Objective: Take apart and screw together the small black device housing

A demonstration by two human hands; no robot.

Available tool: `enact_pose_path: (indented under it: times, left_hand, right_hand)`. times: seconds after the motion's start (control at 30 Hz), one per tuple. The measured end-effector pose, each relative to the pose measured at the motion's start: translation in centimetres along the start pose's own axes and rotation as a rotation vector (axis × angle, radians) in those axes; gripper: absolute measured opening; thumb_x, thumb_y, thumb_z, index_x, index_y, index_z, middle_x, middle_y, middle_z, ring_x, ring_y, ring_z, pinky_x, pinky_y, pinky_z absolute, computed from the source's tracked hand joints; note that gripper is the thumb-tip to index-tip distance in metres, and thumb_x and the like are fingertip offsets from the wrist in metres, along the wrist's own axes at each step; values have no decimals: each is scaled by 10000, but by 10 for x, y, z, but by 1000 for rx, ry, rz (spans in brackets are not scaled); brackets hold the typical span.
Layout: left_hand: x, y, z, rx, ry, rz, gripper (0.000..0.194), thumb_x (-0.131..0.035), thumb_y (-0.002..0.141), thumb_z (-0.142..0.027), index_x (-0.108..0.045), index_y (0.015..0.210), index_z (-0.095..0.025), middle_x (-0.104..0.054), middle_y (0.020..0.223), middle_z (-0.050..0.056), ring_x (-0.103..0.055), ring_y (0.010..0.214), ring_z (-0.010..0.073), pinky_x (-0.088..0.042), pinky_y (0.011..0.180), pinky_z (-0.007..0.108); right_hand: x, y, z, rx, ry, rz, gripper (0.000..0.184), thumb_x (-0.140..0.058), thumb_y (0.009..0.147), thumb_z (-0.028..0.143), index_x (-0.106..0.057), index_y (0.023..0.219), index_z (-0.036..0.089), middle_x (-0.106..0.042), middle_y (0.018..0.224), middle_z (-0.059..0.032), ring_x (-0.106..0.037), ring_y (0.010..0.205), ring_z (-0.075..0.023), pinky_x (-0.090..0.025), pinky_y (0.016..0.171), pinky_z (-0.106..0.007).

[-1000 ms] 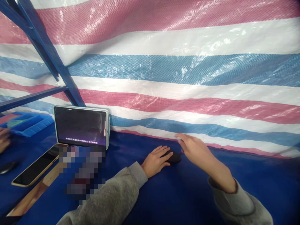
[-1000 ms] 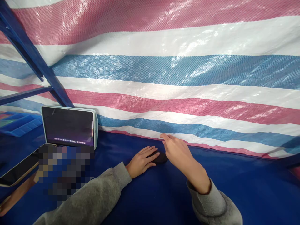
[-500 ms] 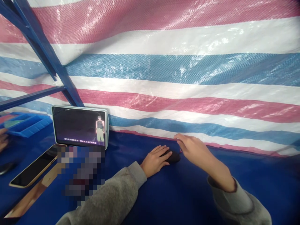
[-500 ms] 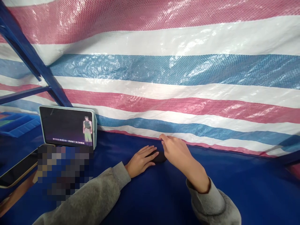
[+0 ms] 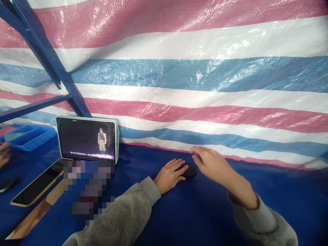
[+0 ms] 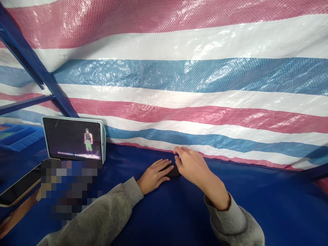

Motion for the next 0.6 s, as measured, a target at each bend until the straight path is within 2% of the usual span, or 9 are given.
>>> enact_pose_path:
  times: [0.07, 0.17, 0.3, 0.43, 0.5, 0.6]
  left_hand:
    - [0, 0, 0, 0, -2, 4, 438, -476, 968, -393, -479, 1360, -198, -510, 1394, 92, -440, 1331, 217, -364, 1130, 436]
    - [1, 0, -1, 5, -1, 8, 441, -474, 970, -386, -468, 1369, -199, -507, 1396, 95, -446, 1326, 220, -367, 1127, 440]
    - [1, 0, -1, 2, -6, 11, 446, -482, 967, -386, -466, 1370, -195, -508, 1394, 97, -444, 1327, 221, -356, 1135, 439]
    - [1, 0, 0, 10, -18, 3, 439, -458, 976, -396, -465, 1370, -202, -508, 1394, 93, -451, 1321, 219, -369, 1124, 443]
    - [1, 0, -1, 10, -18, 2, 435, -453, 978, -398, -467, 1368, -206, -510, 1392, 95, -453, 1319, 221, -373, 1120, 451]
    - [1, 0, -1, 11, -12, 7, 435, -464, 975, -393, -469, 1367, -204, -510, 1393, 98, -453, 1320, 221, -371, 1123, 447]
  right_hand:
    - [0, 0, 1, -1, 11, 14, 258, -366, 909, 169, -618, 956, 198, -673, 895, -45, -622, 757, -171, -368, 681, -270]
    - [2, 0, 1, 4, 13, 2, 276, -409, 846, 105, -617, 1003, 198, -670, 969, -47, -623, 766, -162, -366, 679, -262]
    - [3, 0, 1, -30, 25, 33, 265, -371, 892, 150, -611, 992, 202, -675, 837, -36, -618, 714, -164, -359, 649, -258]
    - [3, 0, 1, -8, 21, 5, 295, -421, 820, 87, -602, 1029, 193, -677, 958, -53, -630, 796, -171, -366, 681, -255]
    - [3, 0, 1, -12, 28, 9, 264, -414, 852, 125, -605, 1021, 197, -684, 920, -54, -632, 810, -180, -368, 682, -257]
    - [1, 0, 0, -19, 41, 15, 275, -362, 902, 156, -600, 1031, 207, -685, 851, -41, -625, 727, -168, -366, 658, -259]
Point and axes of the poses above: each hand's wrist, its own y-axis towards the middle knuckle, its own x-axis out of the back of the hand, z = x × y, the point moved 1 cm from there along y, towards the middle knuckle
